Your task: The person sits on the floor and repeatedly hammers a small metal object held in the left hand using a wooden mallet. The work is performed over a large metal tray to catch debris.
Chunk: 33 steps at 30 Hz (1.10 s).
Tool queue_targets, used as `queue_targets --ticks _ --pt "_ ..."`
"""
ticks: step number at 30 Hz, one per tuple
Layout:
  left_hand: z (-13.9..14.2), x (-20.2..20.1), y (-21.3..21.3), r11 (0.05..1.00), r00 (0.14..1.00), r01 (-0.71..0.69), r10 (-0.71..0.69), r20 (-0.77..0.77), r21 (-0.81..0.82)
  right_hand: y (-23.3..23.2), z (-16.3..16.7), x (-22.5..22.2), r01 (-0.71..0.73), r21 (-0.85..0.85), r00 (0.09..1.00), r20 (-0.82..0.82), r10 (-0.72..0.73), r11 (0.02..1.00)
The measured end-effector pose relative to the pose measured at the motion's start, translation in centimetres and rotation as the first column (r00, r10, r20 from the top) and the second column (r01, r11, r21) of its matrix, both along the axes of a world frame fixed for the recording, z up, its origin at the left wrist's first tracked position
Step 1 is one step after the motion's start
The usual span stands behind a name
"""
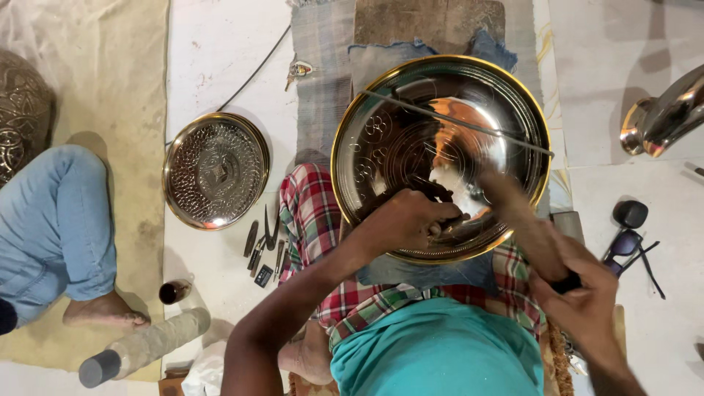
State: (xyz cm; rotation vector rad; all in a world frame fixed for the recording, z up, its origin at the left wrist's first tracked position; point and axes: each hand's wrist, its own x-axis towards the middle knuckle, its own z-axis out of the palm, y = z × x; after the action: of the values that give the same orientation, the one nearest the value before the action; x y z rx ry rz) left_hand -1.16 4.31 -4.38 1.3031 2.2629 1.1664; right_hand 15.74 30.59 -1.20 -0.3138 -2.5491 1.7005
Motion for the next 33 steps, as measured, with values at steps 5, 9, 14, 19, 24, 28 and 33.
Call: queue_targets --ticks 5,9,14,19,24,28,33 --pt "0.0 -1.5 0.7 0.983 0.984 0.18 -0.18 0.005 -0.036 -2.1 -2.8 3.3 0.07 0.039 0.989 -0.136 -0.064 0.997" --pt "0.0 -2.8 1.9 0.933 0.933 0.358 -0.359 -0.02 -0.039 -4.4 -3.7 4.1 0.217 0.089 0.964 -0.175 -0.199 0.972" --pt "0.1 -3.5 2.4 0.886 0.887 0.462 -0.462 0.004 -0.026 -6.6 -3.7 4.1 0.185 0.18 0.968 -0.202 -0.148 0.966" --pt "0.1 -4.1 2.3 0.832 0.833 0.546 -0.552 0.04 0.1 -7.5 -5.1 4.9 0.302 0.231 0.934 -0.267 -0.239 0.925" --pt "-0.3 -3.7 0.9 0.877 0.941 0.258 -0.322 0.099 0.405 -6.7 -7.9 6.5 0.34 0.174 0.938 -0.13 -0.321 0.924" --pt "-0.8 -3.6 0.6 0.969 0.97 0.219 -0.229 0.079 0.116 -6.1 -8.8 7.6 0.32 0.137 0.946 -0.105 -0.307 0.937" --pt "-1.3 -4.2 1.4 0.93 0.936 0.347 -0.352 0.021 0.117 -5.7 -7.9 7.6 0.321 0.029 0.945 -0.08 -0.318 0.947"
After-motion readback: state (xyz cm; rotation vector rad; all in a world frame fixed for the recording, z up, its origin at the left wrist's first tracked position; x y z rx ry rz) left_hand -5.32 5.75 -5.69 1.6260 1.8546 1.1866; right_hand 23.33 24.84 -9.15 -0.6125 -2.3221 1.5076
